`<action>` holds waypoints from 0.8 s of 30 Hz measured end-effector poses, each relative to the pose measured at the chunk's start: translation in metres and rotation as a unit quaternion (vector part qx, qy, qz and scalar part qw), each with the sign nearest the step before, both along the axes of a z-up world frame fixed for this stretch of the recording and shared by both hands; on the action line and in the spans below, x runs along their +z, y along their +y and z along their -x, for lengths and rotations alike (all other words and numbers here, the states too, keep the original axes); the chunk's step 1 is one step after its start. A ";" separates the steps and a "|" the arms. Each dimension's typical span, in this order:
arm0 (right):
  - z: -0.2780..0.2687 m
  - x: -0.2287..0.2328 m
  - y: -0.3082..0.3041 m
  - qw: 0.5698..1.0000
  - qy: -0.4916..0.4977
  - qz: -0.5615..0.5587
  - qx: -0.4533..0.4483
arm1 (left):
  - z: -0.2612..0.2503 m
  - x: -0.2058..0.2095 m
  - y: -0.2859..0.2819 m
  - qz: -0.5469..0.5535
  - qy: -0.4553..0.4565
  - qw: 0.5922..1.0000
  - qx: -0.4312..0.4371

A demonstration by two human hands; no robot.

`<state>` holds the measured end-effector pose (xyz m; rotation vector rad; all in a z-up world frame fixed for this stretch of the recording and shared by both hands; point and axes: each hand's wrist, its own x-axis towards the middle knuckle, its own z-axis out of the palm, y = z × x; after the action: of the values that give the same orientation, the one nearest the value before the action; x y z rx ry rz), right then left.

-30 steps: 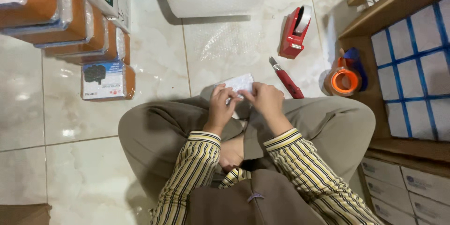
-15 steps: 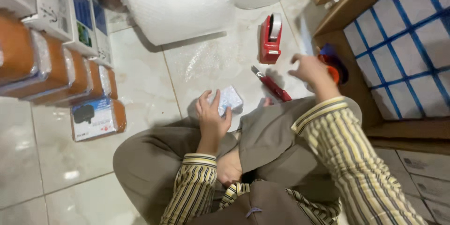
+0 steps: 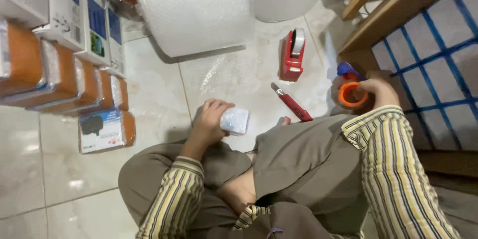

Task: The person sits on the floor and wraps small rectangular boxes with bubble wrap. They use a tape dispenser to secure the bubble wrap around each box and then place the wrapped boxes in a stack.

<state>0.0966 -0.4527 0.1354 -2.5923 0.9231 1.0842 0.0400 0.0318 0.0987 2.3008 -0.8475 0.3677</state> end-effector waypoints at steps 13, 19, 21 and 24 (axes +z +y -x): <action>0.062 0.090 0.239 0.816 -0.360 -0.234 0.387 | -0.016 0.011 0.015 -0.089 0.232 0.968 -0.033; 0.060 0.076 0.272 0.866 -0.166 -0.129 0.454 | 0.002 0.042 -0.013 -0.213 0.187 0.959 -0.003; 0.061 0.078 0.273 0.871 -0.145 -0.112 0.455 | 0.001 0.043 -0.018 -0.191 0.224 0.955 -0.036; 0.064 0.078 0.274 0.877 -0.122 -0.106 0.452 | -0.009 0.014 -0.002 -0.171 0.151 0.974 0.000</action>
<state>0.0324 -0.1791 0.2133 -2.8733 -0.5235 0.8795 0.0487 0.0294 0.1130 2.5825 -0.8032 -0.1420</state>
